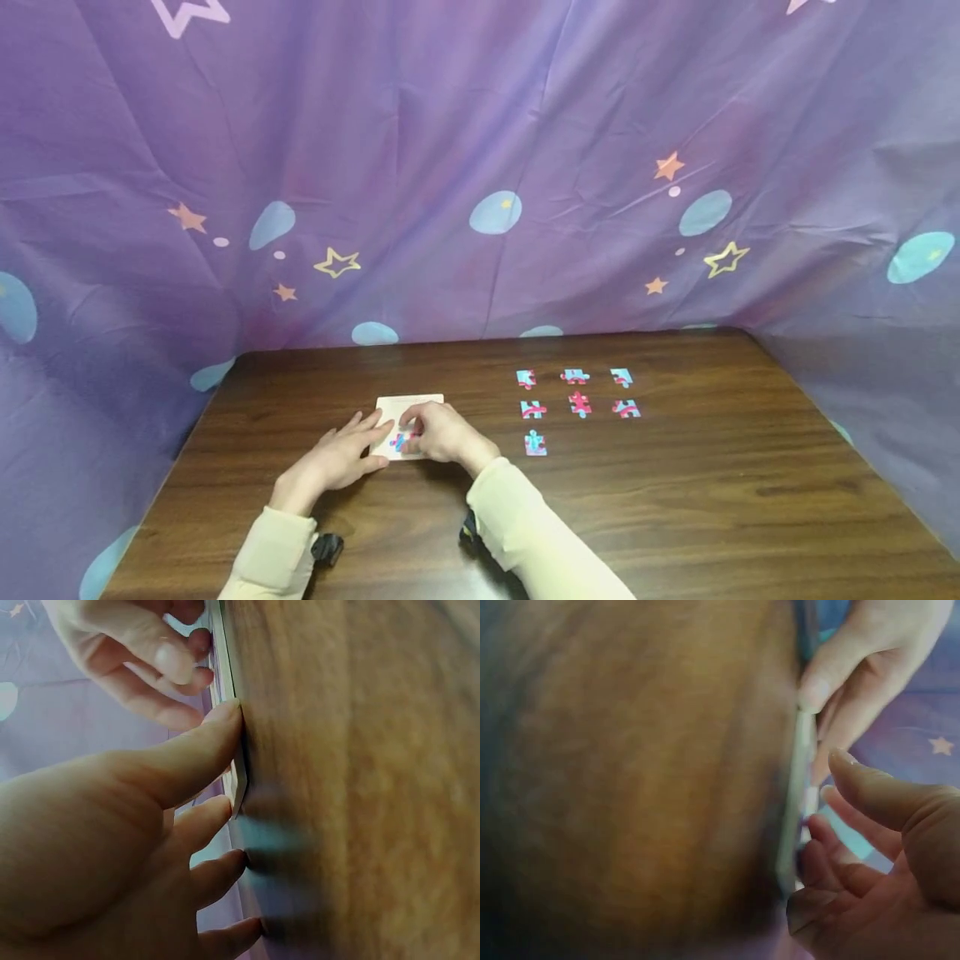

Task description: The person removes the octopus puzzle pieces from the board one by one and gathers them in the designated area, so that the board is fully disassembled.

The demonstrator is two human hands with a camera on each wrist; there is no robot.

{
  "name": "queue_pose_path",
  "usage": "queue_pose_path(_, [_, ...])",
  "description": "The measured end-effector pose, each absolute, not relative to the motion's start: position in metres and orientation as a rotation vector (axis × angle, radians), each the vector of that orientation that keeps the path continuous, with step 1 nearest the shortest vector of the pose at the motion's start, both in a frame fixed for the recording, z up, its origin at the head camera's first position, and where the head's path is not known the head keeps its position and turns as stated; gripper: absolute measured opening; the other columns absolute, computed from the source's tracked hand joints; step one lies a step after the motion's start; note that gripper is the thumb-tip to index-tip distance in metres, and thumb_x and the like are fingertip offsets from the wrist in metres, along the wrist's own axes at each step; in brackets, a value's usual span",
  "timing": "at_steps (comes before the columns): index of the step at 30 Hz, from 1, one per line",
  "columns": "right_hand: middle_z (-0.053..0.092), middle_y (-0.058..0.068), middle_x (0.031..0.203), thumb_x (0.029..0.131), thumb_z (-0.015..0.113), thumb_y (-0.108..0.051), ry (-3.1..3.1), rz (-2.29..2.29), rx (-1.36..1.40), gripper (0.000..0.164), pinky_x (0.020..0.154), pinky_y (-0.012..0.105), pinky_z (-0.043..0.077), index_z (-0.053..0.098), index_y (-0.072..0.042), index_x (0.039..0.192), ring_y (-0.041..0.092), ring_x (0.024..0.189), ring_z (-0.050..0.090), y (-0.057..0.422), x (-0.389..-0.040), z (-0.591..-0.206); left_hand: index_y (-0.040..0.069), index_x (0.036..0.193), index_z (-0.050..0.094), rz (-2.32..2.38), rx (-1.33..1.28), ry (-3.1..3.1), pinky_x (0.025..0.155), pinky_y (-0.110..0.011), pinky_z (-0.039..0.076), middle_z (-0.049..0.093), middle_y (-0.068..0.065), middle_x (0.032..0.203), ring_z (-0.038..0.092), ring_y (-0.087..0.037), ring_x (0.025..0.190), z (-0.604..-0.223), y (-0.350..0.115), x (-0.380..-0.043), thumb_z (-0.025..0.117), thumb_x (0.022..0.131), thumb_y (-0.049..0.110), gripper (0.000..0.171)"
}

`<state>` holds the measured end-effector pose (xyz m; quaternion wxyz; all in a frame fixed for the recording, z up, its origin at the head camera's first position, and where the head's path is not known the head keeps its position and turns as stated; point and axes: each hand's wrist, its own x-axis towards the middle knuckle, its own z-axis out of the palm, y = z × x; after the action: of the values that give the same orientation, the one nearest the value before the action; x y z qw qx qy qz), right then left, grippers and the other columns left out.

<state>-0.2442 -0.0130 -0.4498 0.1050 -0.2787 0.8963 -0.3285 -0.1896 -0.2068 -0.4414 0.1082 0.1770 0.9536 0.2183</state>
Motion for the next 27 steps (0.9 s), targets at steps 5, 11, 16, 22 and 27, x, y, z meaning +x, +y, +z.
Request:
queue_pose_path(5, [0.059,-0.001,0.075,0.076,0.083,-0.009,2.59,-0.97,-0.808,0.029,0.066,0.024,0.044,0.071,-0.009,0.102,0.008,0.067,0.05,-0.0138,-0.2454,-0.4567,0.004,0.145,0.046,0.628,0.535,2.81,0.104,-0.073,0.018,0.029,-0.022,0.155,0.022,-0.049,0.14,-0.4435,-0.2082,-0.1875,0.062,0.096,0.023,0.055])
queue_pose_path(11, [0.055,-0.002,0.076,0.076,0.081,-0.005,2.583,-0.927,-0.825,0.025,0.066,0.023,0.042,0.069,-0.008,0.097,0.008,0.069,0.047,-0.0156,-0.2446,-0.4581,0.004,0.147,0.042,0.547,0.565,2.807,0.105,-0.072,0.018,0.026,-0.023,0.156,0.02,-0.05,0.141,-0.4443,-0.2095,-0.1846,0.059,0.098,0.025,0.056])
queue_pose_path(16, [0.054,-0.002,0.075,0.076,0.08,-0.002,2.606,-0.902,-0.864,0.019,0.068,0.022,0.042,0.066,-0.008,0.089,0.007,0.07,0.046,-0.0164,-0.244,-0.4576,0.005,0.148,0.042,0.541,0.556,2.808,0.106,-0.071,0.018,0.026,-0.023,0.156,0.02,-0.049,0.141,-0.4442,-0.209,-0.1844,0.059,0.098,0.026,0.056])
queue_pose_path(22, [0.055,-0.001,0.078,0.078,0.079,-0.002,2.602,-0.893,-0.859,0.025,0.07,0.022,0.043,0.066,-0.008,0.098,0.007,0.072,0.047,-0.015,-0.2428,-0.4584,0.005,0.148,0.042,0.534,0.565,2.802,0.106,-0.072,0.018,0.025,-0.023,0.156,0.02,-0.05,0.141,-0.4454,-0.2076,-0.185,0.058,0.099,0.027,0.056])
queue_pose_path(27, [0.054,-0.002,0.078,0.078,0.078,-0.002,2.605,-0.879,-0.854,0.024,0.071,0.021,0.042,0.065,-0.009,0.097,0.007,0.073,0.047,-0.0146,-0.2438,-0.458,0.004,0.147,0.043,0.552,0.577,2.809,0.105,-0.072,0.019,0.026,-0.023,0.156,0.02,-0.05,0.14,-0.4429,-0.2068,-0.1847,0.059,0.098,0.027,0.056])
